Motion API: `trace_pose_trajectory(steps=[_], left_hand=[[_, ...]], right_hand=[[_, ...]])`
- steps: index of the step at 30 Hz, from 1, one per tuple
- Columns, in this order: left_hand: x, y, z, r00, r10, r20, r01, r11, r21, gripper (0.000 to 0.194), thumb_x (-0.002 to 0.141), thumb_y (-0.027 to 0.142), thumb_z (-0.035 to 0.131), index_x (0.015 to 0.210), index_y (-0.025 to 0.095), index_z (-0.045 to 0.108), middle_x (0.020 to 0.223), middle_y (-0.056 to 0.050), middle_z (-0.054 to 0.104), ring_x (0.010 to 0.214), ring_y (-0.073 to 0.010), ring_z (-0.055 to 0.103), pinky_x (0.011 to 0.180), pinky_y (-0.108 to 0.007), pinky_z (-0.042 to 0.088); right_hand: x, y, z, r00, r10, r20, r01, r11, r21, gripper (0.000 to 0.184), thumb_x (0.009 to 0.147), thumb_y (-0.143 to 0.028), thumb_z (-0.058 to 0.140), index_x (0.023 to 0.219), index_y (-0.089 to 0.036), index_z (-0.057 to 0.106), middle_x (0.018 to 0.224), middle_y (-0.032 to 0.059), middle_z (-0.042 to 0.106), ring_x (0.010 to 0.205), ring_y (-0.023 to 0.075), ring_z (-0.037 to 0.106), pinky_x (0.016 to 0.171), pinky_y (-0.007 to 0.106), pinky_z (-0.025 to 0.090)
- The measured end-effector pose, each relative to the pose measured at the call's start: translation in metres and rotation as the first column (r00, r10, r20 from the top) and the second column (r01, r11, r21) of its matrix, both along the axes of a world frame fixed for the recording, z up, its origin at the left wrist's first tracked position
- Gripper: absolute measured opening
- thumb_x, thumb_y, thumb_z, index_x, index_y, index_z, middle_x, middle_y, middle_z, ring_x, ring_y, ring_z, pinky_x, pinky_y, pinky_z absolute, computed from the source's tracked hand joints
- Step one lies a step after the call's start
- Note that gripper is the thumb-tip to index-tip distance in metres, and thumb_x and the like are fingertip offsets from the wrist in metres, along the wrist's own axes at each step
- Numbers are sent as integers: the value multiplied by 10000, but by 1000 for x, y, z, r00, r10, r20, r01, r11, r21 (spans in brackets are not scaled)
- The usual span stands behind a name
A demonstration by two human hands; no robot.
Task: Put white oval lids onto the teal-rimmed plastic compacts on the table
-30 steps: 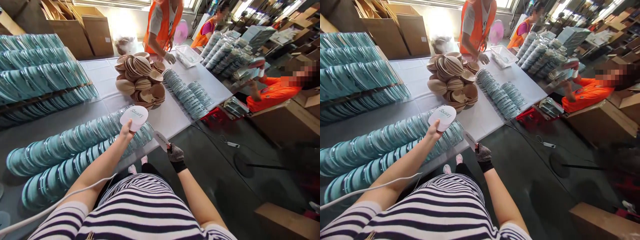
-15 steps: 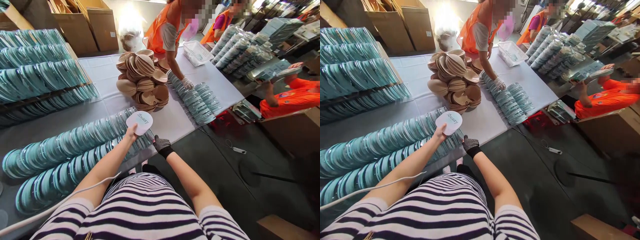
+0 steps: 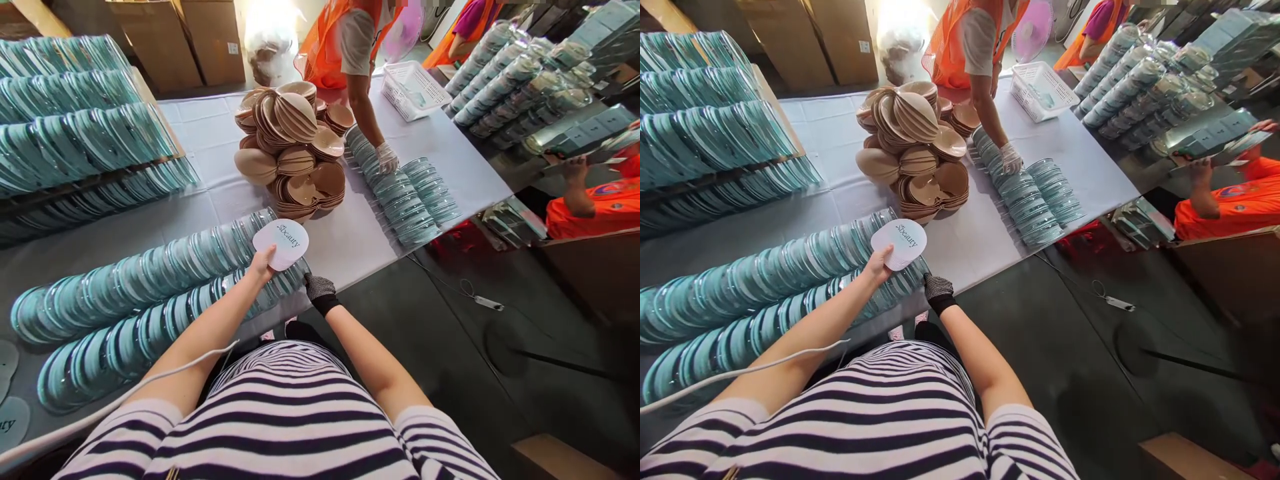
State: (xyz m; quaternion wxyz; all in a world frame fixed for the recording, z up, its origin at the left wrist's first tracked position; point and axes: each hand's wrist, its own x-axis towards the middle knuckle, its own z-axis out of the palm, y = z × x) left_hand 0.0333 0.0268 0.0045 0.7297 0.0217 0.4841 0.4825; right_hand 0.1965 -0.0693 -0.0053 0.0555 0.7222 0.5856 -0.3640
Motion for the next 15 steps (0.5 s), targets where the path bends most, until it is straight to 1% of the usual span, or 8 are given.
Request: trace_pose_trajectory(steps=[2,4,6,7,9,10,12,15], left_hand=[[2,-1,-1,1000,10,-18,-10,1000,27,403,747,73,743,1139,153,689,1138,-129,739,1145,-296,665,1048,-492,507],[4,-2,-1,999,26,-48,-23,999,47,406,735,74,761,1128,148,692,1133,-128,741,1146,-293,665,1060,-483,499],[7,-3,0,996,27,-86,-23,998,55,373,730,75,769,1092,139,704,1098,-128,751,1142,-293,667,1069,-480,491],[8,-3,1,994,21,-103,-16,998,57,350,728,74,771,1068,135,710,1078,-128,756,1136,-294,669,1072,-480,489],[9,-4,5,991,24,-135,-14,998,68,306,725,73,772,1021,128,718,1043,-125,763,1112,-290,680,1068,-477,492],[8,-6,8,989,29,-143,-18,997,78,293,724,75,772,1008,128,720,1033,-120,765,1096,-284,686,1063,-473,496],[4,-11,14,989,36,-143,-21,994,107,284,723,88,772,1000,131,721,1020,-107,767,1063,-269,698,1048,-460,508],[-6,-23,19,989,8,-149,13,990,143,300,700,112,793,992,128,725,989,-104,770,1015,-266,710,1010,-449,531]], right_hand=[[3,1,0,943,-172,-286,154,984,-84,421,916,-274,480,1329,-191,496,938,100,713,820,167,678,725,285,527],[5,3,5,818,-283,-501,172,951,-256,453,938,-319,437,1367,-177,439,804,49,690,649,134,632,624,253,514],[8,8,14,810,-293,-507,90,918,-386,403,951,-350,420,1294,-155,501,701,29,654,553,125,584,586,246,494],[10,12,21,868,-238,-436,66,925,-374,352,941,-352,446,1205,-152,564,689,37,650,559,130,587,606,256,496],[12,20,36,977,-100,-187,69,984,-166,267,927,-346,474,1022,-163,644,761,68,684,671,157,640,704,286,512],[13,25,43,989,-102,-104,103,995,2,278,939,-344,450,1000,-169,657,849,81,706,771,169,664,774,295,514],[14,34,54,967,-217,-130,246,926,287,367,977,-353,368,1162,-177,632,1102,93,702,997,169,660,910,293,496],[8,42,61,923,-265,-280,360,851,381,518,964,-360,394,1421,-127,467,1409,134,547,1291,174,526,1084,304,415]])
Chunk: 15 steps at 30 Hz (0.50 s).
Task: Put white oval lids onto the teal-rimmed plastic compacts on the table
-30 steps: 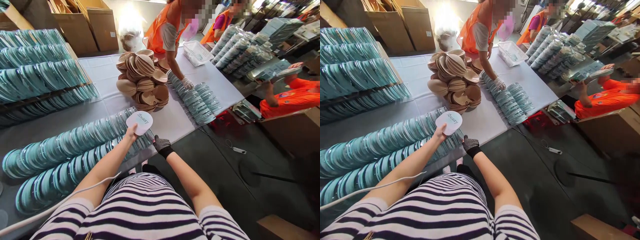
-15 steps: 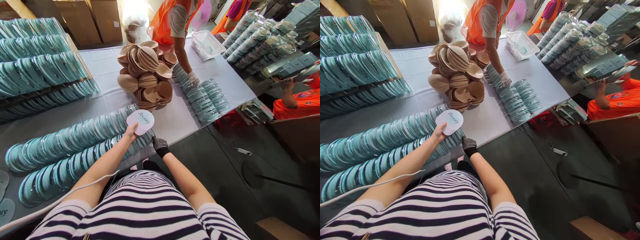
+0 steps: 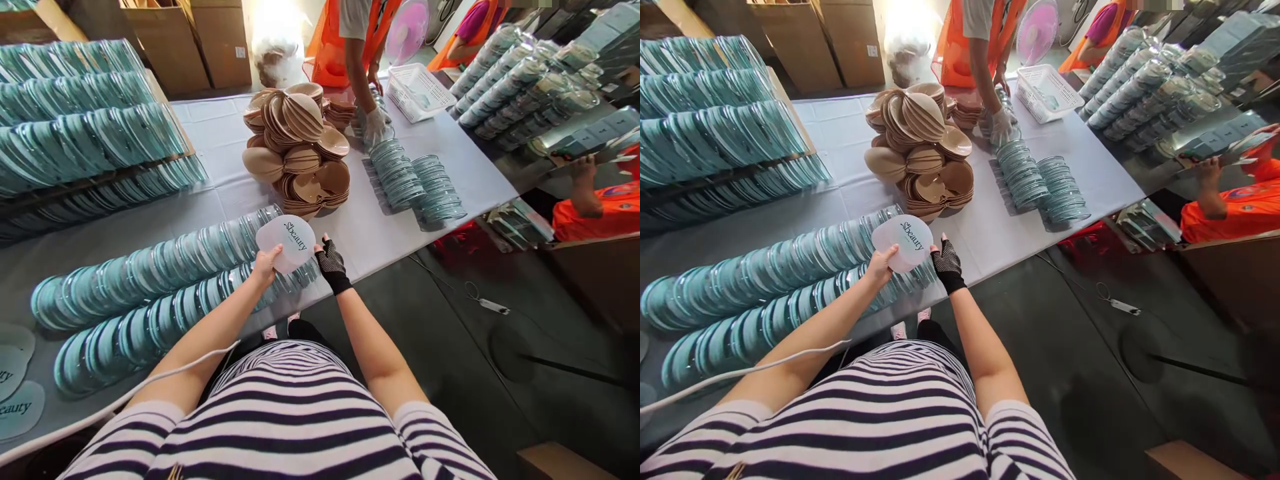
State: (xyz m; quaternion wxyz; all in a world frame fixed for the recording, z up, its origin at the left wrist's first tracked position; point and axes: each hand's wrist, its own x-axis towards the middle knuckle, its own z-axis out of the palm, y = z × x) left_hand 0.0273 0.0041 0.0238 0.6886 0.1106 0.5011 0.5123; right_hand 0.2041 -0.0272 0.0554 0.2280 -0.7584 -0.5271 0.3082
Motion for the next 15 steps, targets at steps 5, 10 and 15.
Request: trace_pose_trajectory(steps=[5,10,15], left_hand=[[-15,-18,-3,1000,13,-17,-13,999,29,353,665,144,823,1004,122,727,993,-115,767,962,-280,720,965,-475,547],[-14,-18,-2,1000,-7,23,7,1000,-21,253,693,113,805,936,127,738,915,-88,771,896,-246,727,960,-435,552],[-6,-2,3,987,124,102,-113,987,-115,190,815,59,679,985,136,716,985,-72,769,929,-203,722,1004,-441,536]], right_hand=[[-37,-12,4,997,73,39,-80,965,249,526,915,-333,489,1394,-119,526,1476,141,478,1400,206,405,1174,354,328],[-44,-25,-2,993,6,-119,7,994,107,399,933,-351,427,1190,-136,644,1122,106,703,1013,179,656,903,282,516],[9,-86,-2,984,-136,114,122,985,118,428,906,-463,462,1040,-127,691,969,129,727,884,219,675,769,300,515]])
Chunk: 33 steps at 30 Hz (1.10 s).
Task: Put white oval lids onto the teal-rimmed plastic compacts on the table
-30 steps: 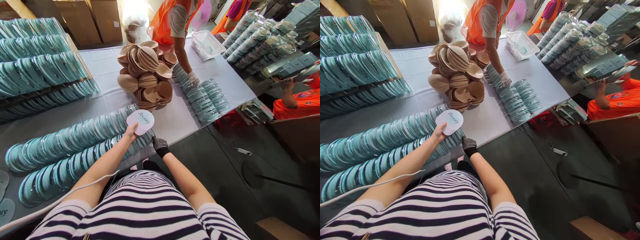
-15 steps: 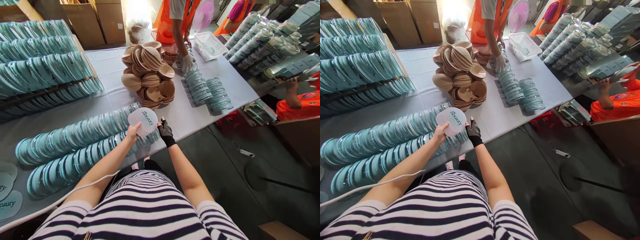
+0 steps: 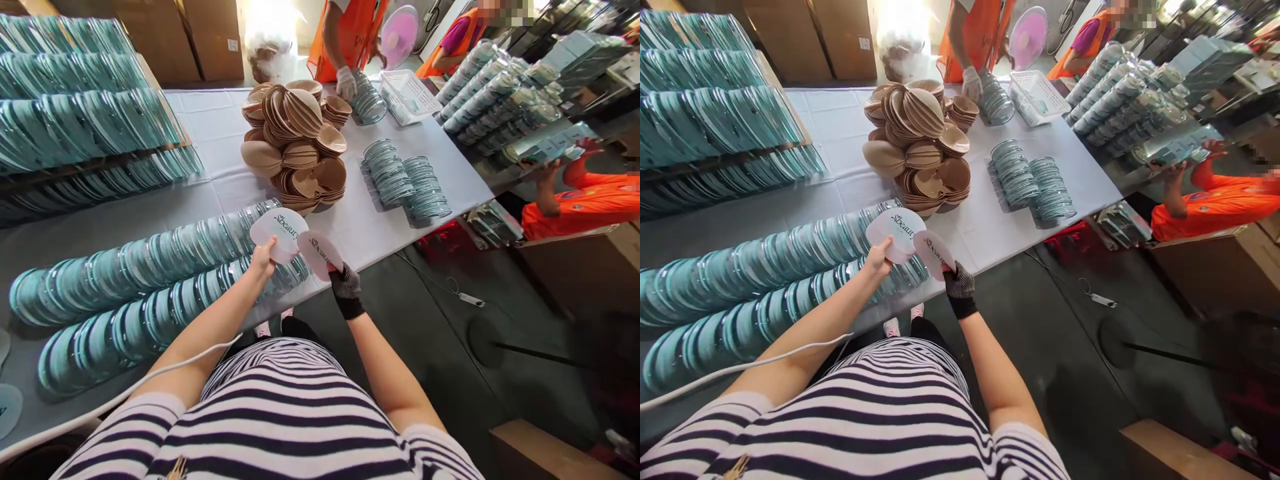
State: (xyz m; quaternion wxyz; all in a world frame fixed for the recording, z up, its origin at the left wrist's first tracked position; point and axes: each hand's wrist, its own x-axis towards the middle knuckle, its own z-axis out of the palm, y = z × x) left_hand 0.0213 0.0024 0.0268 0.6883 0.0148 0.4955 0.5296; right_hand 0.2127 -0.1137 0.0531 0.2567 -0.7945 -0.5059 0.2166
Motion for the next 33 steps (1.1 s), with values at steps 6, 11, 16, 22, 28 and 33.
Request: trace_pose_trajectory(steps=[6,11,16,22,28,33], left_hand=[[0,13,-7,997,39,72,-29,991,-132,322,860,92,641,1173,164,663,1247,-107,698,1184,-257,642,1024,-467,526],[-2,13,-11,998,4,67,3,995,-102,383,826,112,692,1202,175,659,1275,-123,682,1205,-289,629,1033,-503,516],[0,11,-14,997,23,79,-18,997,-69,353,817,93,690,1160,174,673,1253,-104,696,1207,-278,628,1020,-480,532],[2,8,-15,996,55,68,-51,997,-55,316,831,69,661,1135,154,683,1220,-105,712,1193,-264,636,1037,-462,521],[2,5,-17,995,77,70,-75,997,-29,330,829,76,674,1150,151,681,1248,-104,700,1194,-256,636,1043,-445,518],[1,5,-16,995,74,73,-71,997,-36,315,849,76,655,1159,125,679,1199,-118,719,1146,-247,662,1036,-437,524]], right_hand=[[-8,-58,4,859,445,255,-332,862,-384,403,991,-366,365,1024,-191,726,937,111,737,841,234,689,699,302,457],[-29,-36,15,780,524,342,-341,814,-469,371,1006,-360,356,1010,-207,694,914,93,734,805,213,675,653,282,380],[-25,-32,25,743,581,333,-355,763,-540,397,1017,-396,314,1048,-222,670,944,82,732,788,192,672,619,269,358],[-62,1,-7,784,597,173,-390,689,-610,369,1015,-406,339,1227,-209,568,989,112,729,904,244,700,710,304,457],[-71,9,-9,852,491,179,-295,735,-611,362,1017,-404,320,1244,-227,539,997,95,725,887,245,706,727,330,481],[-69,10,-7,877,467,111,-357,789,-499,376,1027,-441,322,1194,-235,589,1065,67,723,914,190,694,709,263,441]])
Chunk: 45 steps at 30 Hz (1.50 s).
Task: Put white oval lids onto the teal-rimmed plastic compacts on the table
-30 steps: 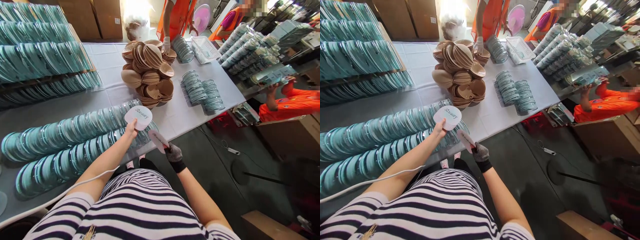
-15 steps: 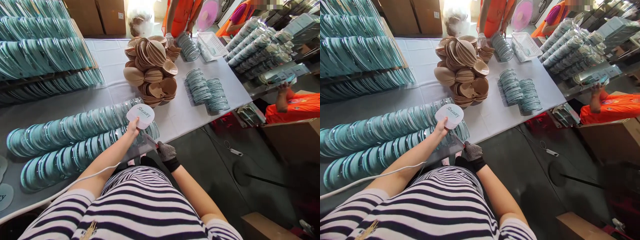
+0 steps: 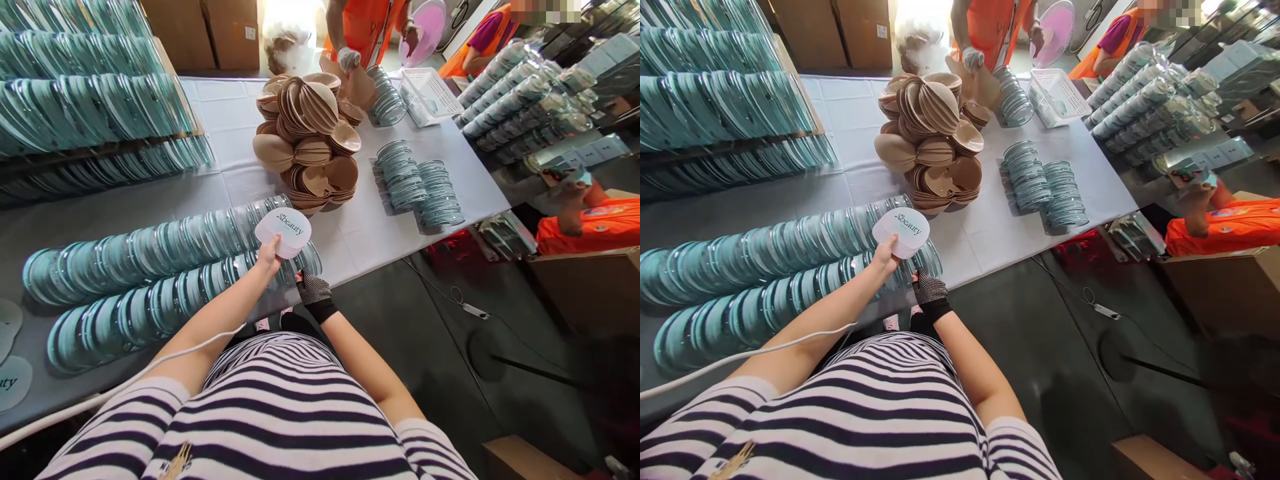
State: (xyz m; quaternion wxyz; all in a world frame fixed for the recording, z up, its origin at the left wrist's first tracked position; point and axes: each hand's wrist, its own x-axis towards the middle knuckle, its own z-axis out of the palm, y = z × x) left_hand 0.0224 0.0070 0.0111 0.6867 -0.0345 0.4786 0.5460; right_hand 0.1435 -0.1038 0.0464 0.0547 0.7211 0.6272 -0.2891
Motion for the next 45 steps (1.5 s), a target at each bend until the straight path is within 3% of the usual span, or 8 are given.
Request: trace_pose_trajectory(steps=[12,16,22,26,29,35,40,45], left_hand=[[1,-2,3,1000,-9,-17,9,1000,-10,330,864,62,639,1185,129,680,1148,-115,740,1102,-234,686,1041,-417,521],[2,-2,6,1000,5,-29,-5,1000,-13,329,863,58,643,1185,118,676,1091,-103,758,1054,-213,704,1038,-402,521],[5,-1,6,999,21,-48,-21,1000,-9,292,849,54,658,1127,135,694,1050,-96,766,1023,-215,713,1039,-421,519],[1,-9,10,998,28,-64,-28,1000,-4,221,819,68,690,1030,130,713,1053,-102,763,1022,-236,712,1041,-446,516],[-10,-23,12,997,-1,-79,4,999,36,236,797,96,719,1028,146,715,1033,-87,766,979,-230,719,1010,-444,535],[-46,-43,5,973,23,-231,-9,998,62,368,697,175,819,1052,155,722,1066,-116,756,971,-261,713,945,-435,564],[-78,-44,3,984,86,-155,-72,993,95,390,665,157,838,1035,160,716,1013,-86,770,962,-246,717,937,-387,573],[-110,-30,5,995,97,-23,-97,995,26,327,777,102,747,1094,162,692,1009,-77,772,971,-221,725,984,-415,555]], right_hand=[[-7,22,-30,997,63,45,-62,997,-36,374,1011,-286,315,1203,-195,623,1138,139,692,1047,248,664,848,354,495],[2,34,-30,993,-13,-115,-12,977,-215,360,976,-196,379,1231,-188,633,1189,174,666,1117,277,635,956,451,474],[21,40,-16,840,-253,-480,-71,826,-559,498,960,-266,453,1441,-141,432,861,96,715,712,172,671,719,329,560],[31,59,-4,940,-187,-286,189,982,-22,335,954,-361,452,1135,-159,649,990,131,709,889,227,670,869,396,531],[34,80,-2,897,-192,-397,321,902,289,462,965,-403,382,1325,-165,546,1271,125,636,1153,215,607,1018,381,474],[-9,87,-7,899,147,-413,118,825,552,538,907,-358,462,1372,-96,535,1404,174,530,1311,238,490,1112,387,401],[-43,81,-10,847,33,-531,199,906,373,350,871,-387,461,966,-145,697,928,116,717,837,209,655,777,316,529],[-17,45,-12,805,-322,-499,533,762,368,461,822,-508,527,1051,-142,688,998,123,730,893,225,664,738,296,508]])
